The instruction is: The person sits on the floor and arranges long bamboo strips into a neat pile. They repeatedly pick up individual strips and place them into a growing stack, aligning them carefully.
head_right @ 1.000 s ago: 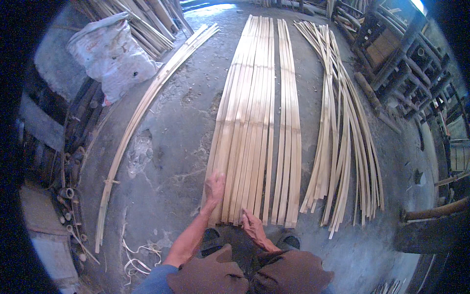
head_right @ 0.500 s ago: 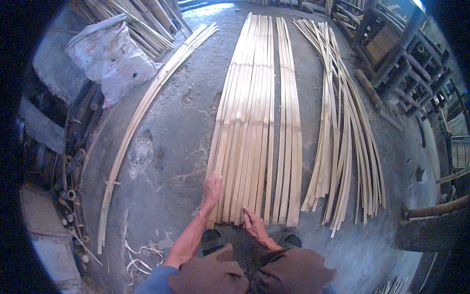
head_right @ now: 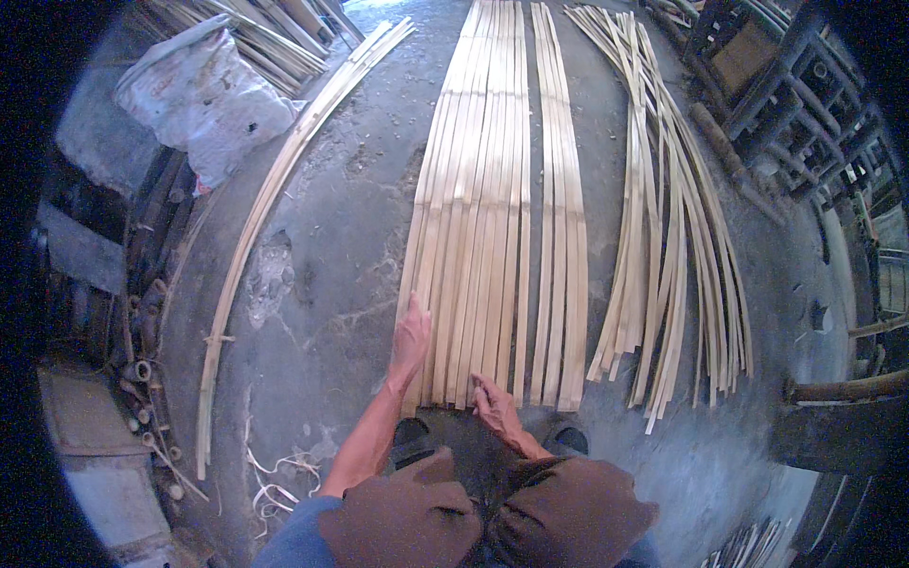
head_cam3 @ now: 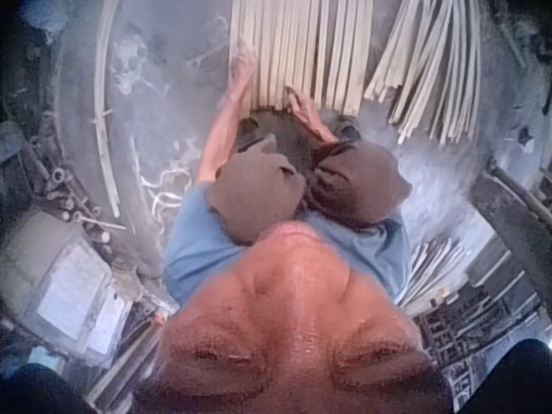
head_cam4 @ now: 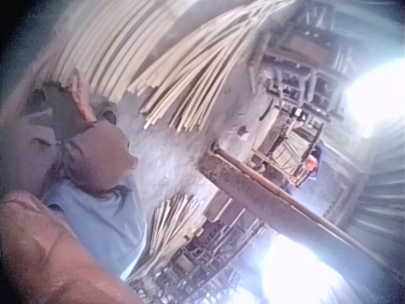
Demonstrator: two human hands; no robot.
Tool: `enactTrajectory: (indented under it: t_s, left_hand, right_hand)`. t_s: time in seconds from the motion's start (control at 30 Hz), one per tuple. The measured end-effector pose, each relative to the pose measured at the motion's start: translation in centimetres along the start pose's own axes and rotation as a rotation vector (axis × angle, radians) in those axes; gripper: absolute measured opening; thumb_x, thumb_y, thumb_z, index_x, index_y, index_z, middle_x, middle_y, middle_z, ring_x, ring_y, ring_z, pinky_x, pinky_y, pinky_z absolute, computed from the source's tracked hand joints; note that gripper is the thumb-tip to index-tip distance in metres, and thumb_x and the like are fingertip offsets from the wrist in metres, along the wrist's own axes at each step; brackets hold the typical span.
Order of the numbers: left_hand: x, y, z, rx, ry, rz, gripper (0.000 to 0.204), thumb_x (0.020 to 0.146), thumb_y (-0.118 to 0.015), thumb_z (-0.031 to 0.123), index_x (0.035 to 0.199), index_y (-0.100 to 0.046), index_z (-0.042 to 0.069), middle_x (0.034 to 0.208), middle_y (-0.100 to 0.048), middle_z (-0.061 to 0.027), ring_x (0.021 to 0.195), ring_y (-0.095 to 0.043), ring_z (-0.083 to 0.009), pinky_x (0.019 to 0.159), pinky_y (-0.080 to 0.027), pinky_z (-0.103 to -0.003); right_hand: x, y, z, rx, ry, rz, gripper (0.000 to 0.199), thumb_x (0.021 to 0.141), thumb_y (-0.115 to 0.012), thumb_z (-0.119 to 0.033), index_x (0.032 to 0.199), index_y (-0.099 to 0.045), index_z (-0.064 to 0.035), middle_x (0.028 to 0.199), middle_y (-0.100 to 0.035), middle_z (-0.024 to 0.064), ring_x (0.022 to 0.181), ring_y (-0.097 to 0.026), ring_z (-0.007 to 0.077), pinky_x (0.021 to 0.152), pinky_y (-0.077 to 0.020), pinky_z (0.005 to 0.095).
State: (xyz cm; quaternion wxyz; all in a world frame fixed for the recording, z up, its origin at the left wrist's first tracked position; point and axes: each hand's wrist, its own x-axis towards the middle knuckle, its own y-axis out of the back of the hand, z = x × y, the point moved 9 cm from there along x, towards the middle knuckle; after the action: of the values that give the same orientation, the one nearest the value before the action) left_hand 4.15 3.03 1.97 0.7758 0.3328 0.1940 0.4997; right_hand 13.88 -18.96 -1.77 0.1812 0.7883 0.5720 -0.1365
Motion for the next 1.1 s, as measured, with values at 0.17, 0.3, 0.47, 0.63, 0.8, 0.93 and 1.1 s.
enactTrajectory:
  t_s: [0.17, 0.3, 0.47, 0.63, 0.8, 0.93, 1.1]
  left_hand:
    - [1.2, -0.6, 0.1, 0.099, 0.034, -0.073, 0.057, 0.099, -0.05, 0.02, 0.146, -0.032, -0.007, 0.087, -0.065, -0.0309, 0.081, -0.065, -0.0482, 0.071, -0.05, -0.056]
    - [1.7, -0.8, -0.6, 0.172, 0.034, -0.088, 0.058, 0.099, -0.051, 0.022, 0.146, -0.032, -0.005, 0.086, -0.065, -0.0303, 0.079, -0.066, -0.0466, 0.07, -0.051, -0.056]
    - [1.9, -1.5, -1.4, 0.151, 0.056, -0.108, 0.059, 0.098, -0.053, 0.022, 0.147, -0.032, -0.003, 0.086, -0.066, -0.0289, 0.08, -0.067, -0.0456, 0.071, -0.052, -0.056]
    - [2.3, -2.2, -2.7, 0.161, 0.081, -0.141, 0.059, 0.097, -0.054, 0.023, 0.147, -0.032, 0.0, 0.087, -0.067, -0.0285, 0.083, -0.068, -0.0453, 0.073, -0.052, -0.058]
    - [2.2, -2.4, -3.4, 0.211, 0.055, -0.146, 0.06, 0.097, -0.056, 0.024, 0.148, -0.032, 0.002, 0.086, -0.068, -0.028, 0.084, -0.068, -0.0458, 0.074, -0.052, -0.059]
    - [2.6, -2.0, -3.0, 0.16, 0.066, -0.161, 0.06, 0.097, -0.057, 0.025, 0.147, -0.034, 0.003, 0.081, -0.067, -0.0277, 0.081, -0.068, -0.0461, 0.073, -0.052, -0.059]
    - [2.3, 0.6, 0.3, -0.066, 0.014, -0.114, 0.06, 0.095, -0.059, 0.028, 0.145, -0.039, 0.001, 0.08, -0.065, -0.0307, 0.08, -0.066, -0.0479, 0.069, -0.05, -0.055]
  right_hand:
    - [0.2, 0.3, 0.7, -0.016, -0.016, -0.022, 0.037, 0.104, -0.046, -0.018, 0.14, -0.05, -0.0057, 0.082, -0.06, 0.0042, 0.066, -0.057, 0.0098, 0.063, -0.0489, 0.0249]
    - [0.0, 0.0, 0.0, 0.028, -0.033, -0.039, 0.038, 0.105, -0.046, -0.019, 0.141, -0.049, -0.006, 0.082, -0.06, 0.0042, 0.067, -0.057, 0.0097, 0.063, -0.049, 0.0249]
    - [0.1, 0.0, 0.7, 0.035, -0.032, -0.039, 0.036, 0.104, -0.048, -0.019, 0.137, -0.053, -0.0047, 0.081, -0.06, 0.0039, 0.068, -0.057, 0.0097, 0.063, -0.0492, 0.0259]
    - [1.1, 1.4, -3.2, -0.357, 0.132, -0.22, 0.029, 0.103, -0.05, -0.015, 0.127, -0.06, -0.002, 0.079, -0.061, 0.003, 0.069, -0.056, 0.0092, 0.063, -0.048, 0.0263]
    - [3.1, 5.3, -15.1, -0.74, 0.497, -0.261, 0.027, 0.097, -0.053, -0.019, 0.115, -0.065, -0.0032, 0.091, -0.07, 0.0202, 0.077, -0.067, 0.0379, 0.071, -0.0536, 0.0453]
    - [5.8, 5.0, -19.2, -1.165, 0.434, -0.503, 0.027, 0.098, -0.051, -0.025, 0.112, -0.064, -0.0047, 0.093, -0.068, 0.0188, 0.089, -0.067, 0.0372, 0.076, -0.0536, 0.0484]
    - [7.8, 1.3, -16.9, -1.139, 0.313, -0.577, 0.031, 0.099, -0.052, -0.026, 0.115, -0.063, -0.0021, 0.1, -0.069, 0.0209, 0.094, -0.067, 0.038, 0.082, -0.054, 0.0481]
